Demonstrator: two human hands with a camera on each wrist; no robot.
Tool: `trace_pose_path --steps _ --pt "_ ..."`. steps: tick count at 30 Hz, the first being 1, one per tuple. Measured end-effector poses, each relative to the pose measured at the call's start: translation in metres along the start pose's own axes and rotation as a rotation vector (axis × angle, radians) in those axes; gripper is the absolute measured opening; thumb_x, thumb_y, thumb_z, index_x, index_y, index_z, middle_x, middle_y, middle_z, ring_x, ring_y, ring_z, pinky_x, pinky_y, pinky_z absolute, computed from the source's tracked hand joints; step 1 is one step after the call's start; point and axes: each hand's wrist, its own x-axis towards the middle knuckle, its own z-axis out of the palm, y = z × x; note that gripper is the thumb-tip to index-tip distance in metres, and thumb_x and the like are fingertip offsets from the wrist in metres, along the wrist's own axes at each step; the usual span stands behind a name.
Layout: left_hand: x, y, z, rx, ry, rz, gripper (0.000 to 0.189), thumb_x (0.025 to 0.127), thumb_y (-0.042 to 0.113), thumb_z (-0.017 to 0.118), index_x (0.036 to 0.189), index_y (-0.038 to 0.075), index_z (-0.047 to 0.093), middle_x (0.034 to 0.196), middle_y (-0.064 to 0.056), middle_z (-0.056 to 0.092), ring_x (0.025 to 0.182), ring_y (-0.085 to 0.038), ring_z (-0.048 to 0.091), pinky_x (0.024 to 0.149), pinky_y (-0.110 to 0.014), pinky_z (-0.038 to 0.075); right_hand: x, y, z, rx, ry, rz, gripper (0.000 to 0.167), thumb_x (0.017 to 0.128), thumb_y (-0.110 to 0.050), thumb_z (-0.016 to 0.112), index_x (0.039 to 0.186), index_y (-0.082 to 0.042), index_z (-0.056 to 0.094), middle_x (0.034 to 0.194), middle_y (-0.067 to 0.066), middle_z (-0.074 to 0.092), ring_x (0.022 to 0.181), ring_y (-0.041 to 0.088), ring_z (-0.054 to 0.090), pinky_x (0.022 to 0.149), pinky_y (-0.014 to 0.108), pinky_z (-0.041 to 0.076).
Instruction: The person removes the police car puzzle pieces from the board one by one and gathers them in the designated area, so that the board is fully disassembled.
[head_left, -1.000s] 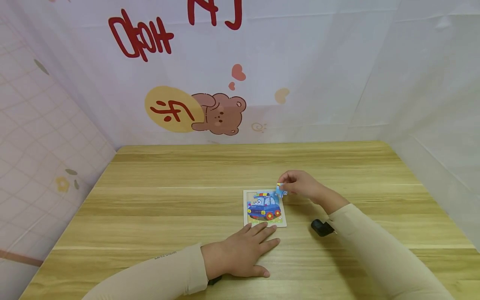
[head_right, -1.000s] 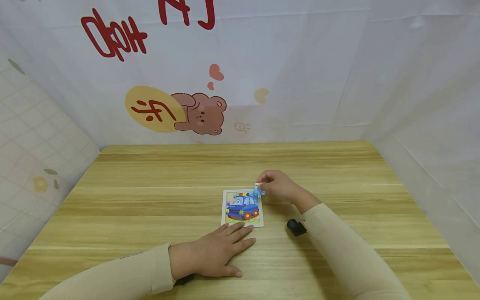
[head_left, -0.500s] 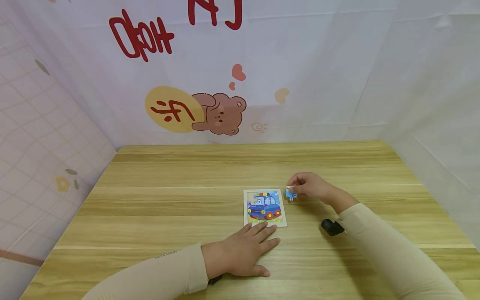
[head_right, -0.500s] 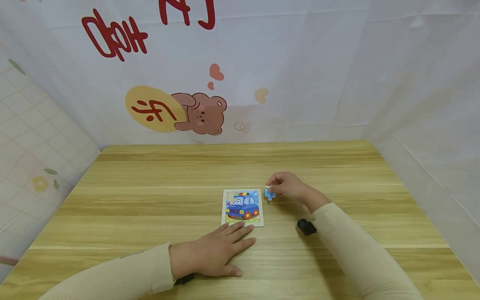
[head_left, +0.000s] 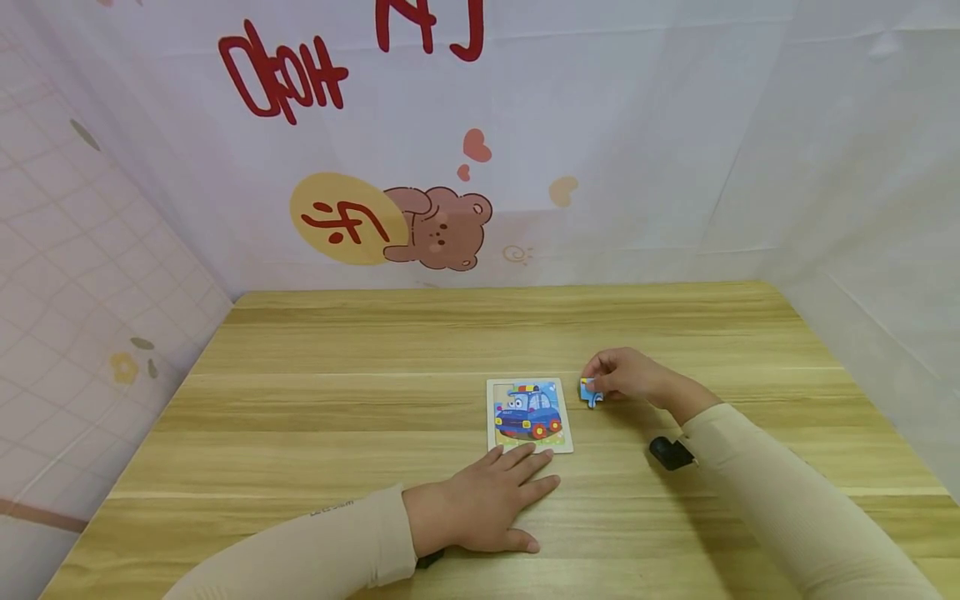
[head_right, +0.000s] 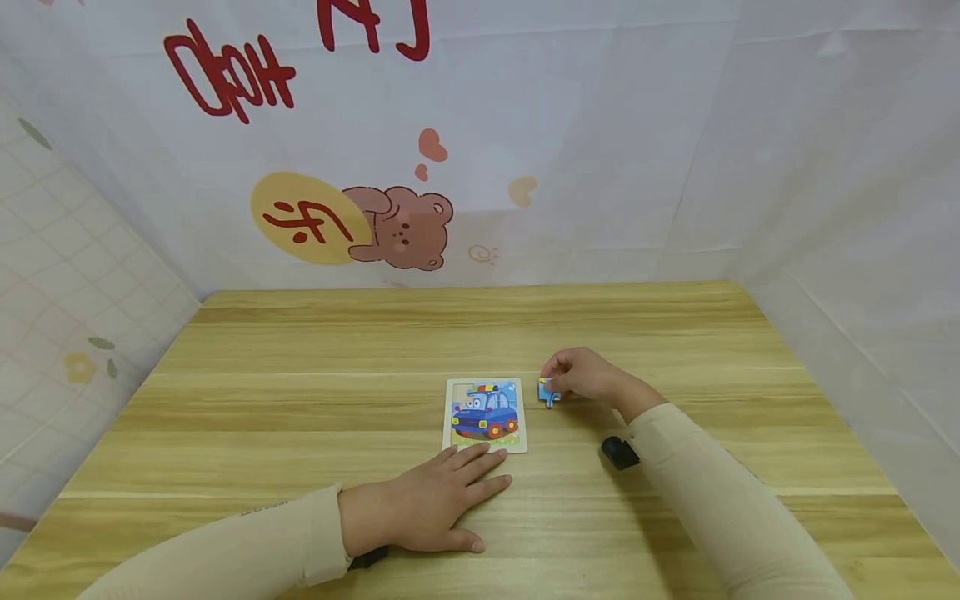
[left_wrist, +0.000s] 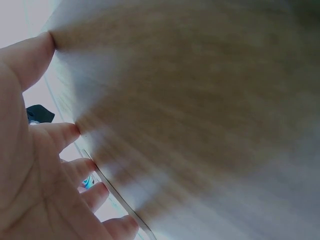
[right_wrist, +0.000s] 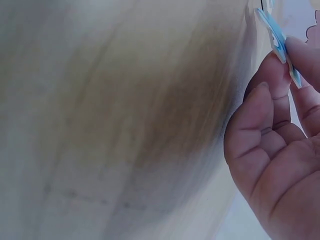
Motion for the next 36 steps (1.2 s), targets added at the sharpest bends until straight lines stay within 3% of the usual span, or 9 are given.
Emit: trace_pose_path --steps 19,36 --pt "0.0 0.0008 -0.0003 0.002 -0.008 -0.009 0.075 0.091 0.065 0.045 0.154 0.028 0.027 0.161 0.002 0.016 0.147 -0.021 0.016 0.112 -0.045 0.028 0.0017 -0.0021 0.0064 -0.165 0.08 -0.045 0.008 0.09 -0.003 0.063 0.095 0.004 0.065 0.08 0.004 0.062 0.07 0.015 0.05 0.064 0.029 0.044" --pt "0.0001 0.0006 0.0008 0.022 0.01 -0.007 0.076 0.091 0.066 0.044 0.154 0.027 0.027 0.161 0.001 0.017 0.147 -0.021 0.017 0.112 -0.045 0.029 0.0005 -0.0051 0.0098 -0.295 0.102 -0.037 0.009 0.09 -0.006 0.065 0.094 0.001 0.068 0.081 0.003 0.065 0.072 0.014 0.052 0.065 0.028 0.044"
